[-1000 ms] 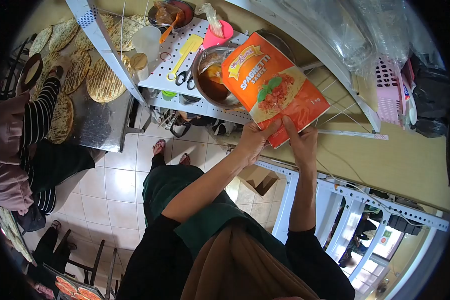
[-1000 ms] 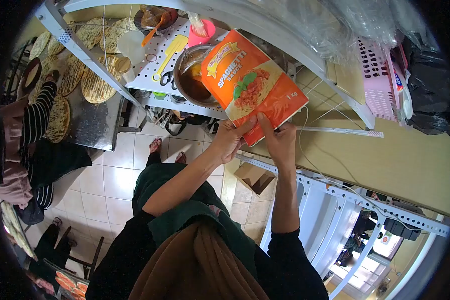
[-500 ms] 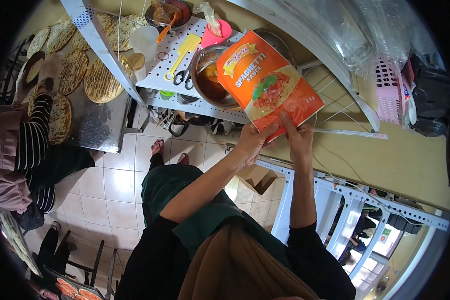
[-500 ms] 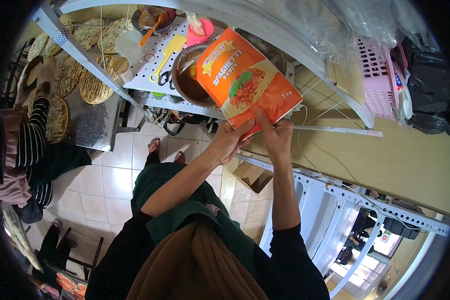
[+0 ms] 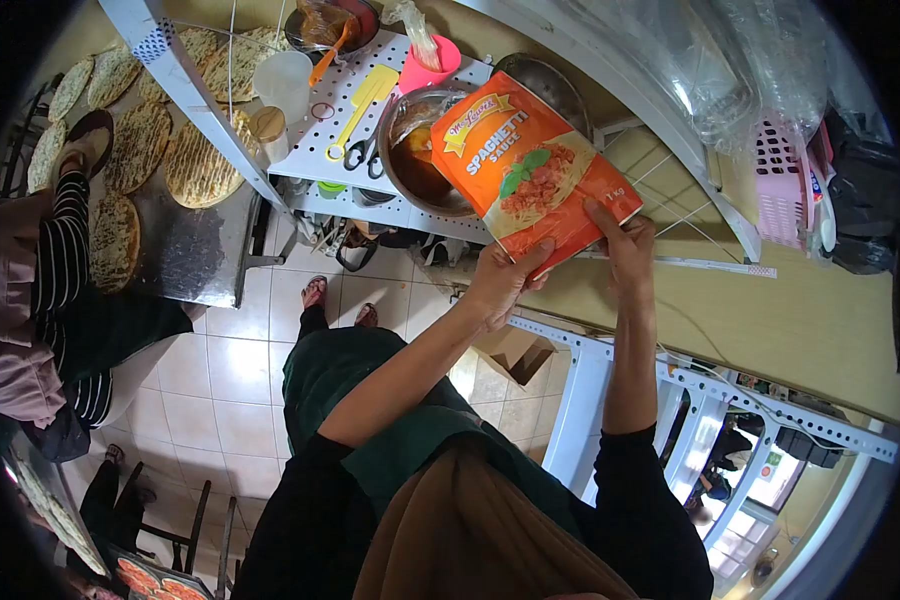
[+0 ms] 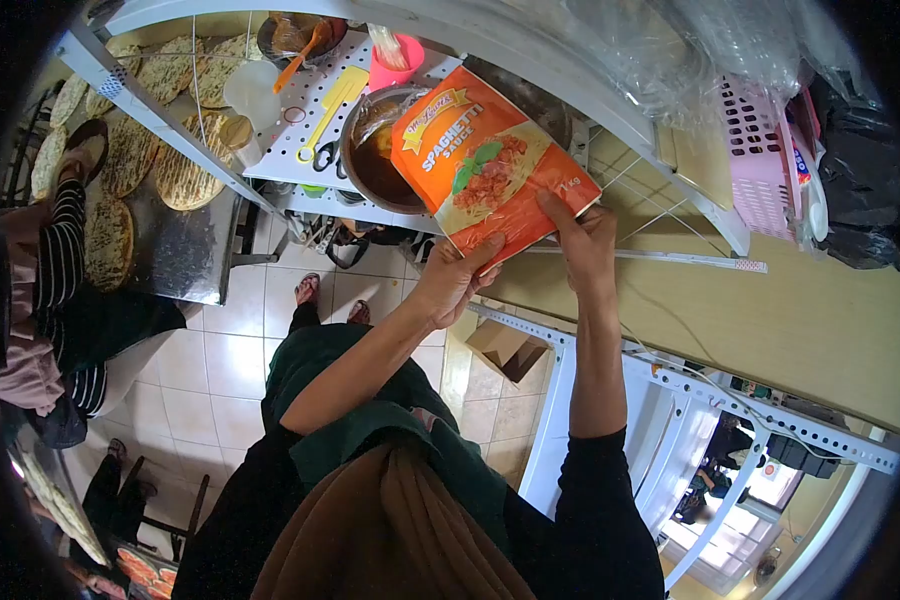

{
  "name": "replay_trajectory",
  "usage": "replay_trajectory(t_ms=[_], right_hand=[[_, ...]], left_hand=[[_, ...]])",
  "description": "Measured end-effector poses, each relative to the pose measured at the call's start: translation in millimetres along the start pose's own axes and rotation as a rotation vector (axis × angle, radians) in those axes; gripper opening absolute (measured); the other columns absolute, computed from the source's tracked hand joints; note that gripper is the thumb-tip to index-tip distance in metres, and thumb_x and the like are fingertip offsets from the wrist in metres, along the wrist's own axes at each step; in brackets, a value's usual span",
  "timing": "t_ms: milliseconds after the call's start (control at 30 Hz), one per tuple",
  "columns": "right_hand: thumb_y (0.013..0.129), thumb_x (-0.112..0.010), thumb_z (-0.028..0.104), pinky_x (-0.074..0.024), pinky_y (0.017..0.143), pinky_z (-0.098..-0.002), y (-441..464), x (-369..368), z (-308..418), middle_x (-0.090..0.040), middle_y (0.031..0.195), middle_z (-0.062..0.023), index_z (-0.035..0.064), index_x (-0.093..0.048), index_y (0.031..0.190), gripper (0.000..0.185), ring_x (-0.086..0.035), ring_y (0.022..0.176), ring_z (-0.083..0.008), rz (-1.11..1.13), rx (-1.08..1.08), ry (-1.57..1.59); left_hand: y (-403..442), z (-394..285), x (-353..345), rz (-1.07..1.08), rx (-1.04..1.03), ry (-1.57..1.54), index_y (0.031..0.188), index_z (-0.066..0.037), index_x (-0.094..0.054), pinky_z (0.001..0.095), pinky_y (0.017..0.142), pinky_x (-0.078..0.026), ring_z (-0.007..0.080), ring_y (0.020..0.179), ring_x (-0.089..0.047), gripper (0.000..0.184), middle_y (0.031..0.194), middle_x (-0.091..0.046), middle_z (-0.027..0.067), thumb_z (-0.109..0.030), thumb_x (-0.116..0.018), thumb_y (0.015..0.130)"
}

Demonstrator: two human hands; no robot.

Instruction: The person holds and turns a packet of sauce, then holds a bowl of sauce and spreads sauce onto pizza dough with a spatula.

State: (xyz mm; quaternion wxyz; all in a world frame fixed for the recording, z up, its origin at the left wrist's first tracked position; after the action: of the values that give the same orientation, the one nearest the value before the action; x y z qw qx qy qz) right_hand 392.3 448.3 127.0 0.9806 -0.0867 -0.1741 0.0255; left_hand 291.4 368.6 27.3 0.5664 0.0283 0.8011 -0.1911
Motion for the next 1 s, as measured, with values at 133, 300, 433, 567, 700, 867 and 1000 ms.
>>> replay_trajectory(t_ms=[133, 300, 433, 567, 700, 867, 1000], right_hand=[[0.082, -0.066, 0.009, -0.0457, 0.060, -0.0213, 13.4, 12.6, -3.9, -0.066, 0.083, -0.0084, -0.0052, -0.066, 0.091, 0.017, -0.059, 0.070, -0.0079, -0.037, -0.031, -0.106], [0.083, -0.066, 0.016, -0.0345, 0.047, -0.0195, 17.4, 2.9, 3.1, -0.060, 0.067, 0.0006, -0.0018, -0.068, 0.089, 0.018, -0.046, 0.053, -0.0029, -0.146, 0.201, -0.020], [0.084, -0.066, 0.023, -0.0300, 0.041, -0.0188, 8.6, 0.8, -1.1, -0.060, 0.065, 0.0004, 0.0034, -0.065, 0.079, 0.020, -0.043, 0.047, -0.0019, -0.144, 0.021, -0.041], [0.086, -0.064, 0.027, -0.0277, 0.039, -0.0197, -12.2, -17.3, -13.5, -0.056, 0.058, 0.0020, 0.0023, -0.065, 0.076, 0.026, -0.040, 0.044, -0.0023, 0.030, -0.117, -0.166], [0.087, -0.061, 0.027, -0.0277, 0.040, -0.0208, -32.0, -35.3, -23.9, -0.055, 0.057, 0.0013, 0.0003, -0.066, 0.075, 0.030, -0.039, 0.044, -0.0022, 0.080, -0.069, -0.204], [0.089, -0.058, 0.024, -0.0296, 0.040, -0.0200, -33.7, -35.9, -21.1, -0.057, 0.057, -0.0004, -0.0008, -0.065, 0.078, 0.028, -0.042, 0.044, -0.0027, 0.115, -0.076, -0.123], [0.090, -0.057, 0.023, -0.0247, 0.037, -0.0195, -36.5, -41.2, -13.7, -0.052, 0.053, 0.0014, 0.0019, -0.063, 0.076, 0.027, -0.037, 0.040, -0.0020, 0.140, -0.069, -0.084]], left_hand=[[-0.7, -0.6, 0.8, 0.030, -0.017, 0.004, 0.088, -0.009, -0.059, 0.0194, 0.049, -0.037, 0.0059, 0.055, -0.046, 0.021, 0.070, -0.057, -0.0018, -0.028, -0.068, 0.083], [0.1, 1.4, 2.6, -0.004, -0.021, 0.011, 0.088, -0.009, -0.059, 0.0194, 0.049, -0.037, 0.0059, 0.055, -0.046, 0.022, 0.070, -0.057, -0.0020, -0.028, -0.068, 0.083], [-0.3, 2.4, 7.9, -0.045, -0.022, -0.005, 0.088, -0.010, -0.060, 0.0198, 0.049, -0.038, 0.0055, 0.056, -0.047, 0.022, 0.071, -0.058, -0.0022, -0.029, -0.068, 0.083], [3.4, 1.9, 11.8, -0.050, -0.045, -0.033, 0.092, -0.011, -0.061, 0.0187, 0.052, -0.040, 0.0053, 0.062, -0.052, 0.022, 0.077, -0.060, -0.0033, -0.030, -0.067, 0.083], [2.5, 1.1, 12.5, -0.103, -0.003, -0.039, 0.097, -0.013, -0.060, 0.0193, 0.057, -0.043, 0.0050, 0.071, -0.056, 0.020, 0.086, -0.062, -0.0043, -0.029, -0.064, 0.085], [5.4, 0.6, 9.0, 0.013, 0.030, -0.089, 0.112, -0.014, -0.054, 0.0239, 0.068, -0.048, 0.0082, 0.089, -0.058, 0.032, 0.102, -0.060, -0.0017, -0.029, -0.064, 0.086], [6.4, -1.2, -0.1, 0.097, 0.038, -0.227, 0.116, -0.010, -0.051, 0.0279, 0.080, -0.048, 0.0113, 0.097, -0.057, 0.037, 0.110, -0.058, 0.0007, -0.027, -0.063, 0.086]])
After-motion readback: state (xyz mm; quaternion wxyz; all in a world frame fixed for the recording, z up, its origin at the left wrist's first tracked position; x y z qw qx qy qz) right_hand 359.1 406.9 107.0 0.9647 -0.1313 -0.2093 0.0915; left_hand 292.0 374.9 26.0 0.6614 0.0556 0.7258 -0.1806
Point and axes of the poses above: each hand's wrist, its own y-axis towards the middle knuckle, its own x-axis out of the back of the hand, z = x × y, the point moved 6 cm from there along y, towards the middle knuckle
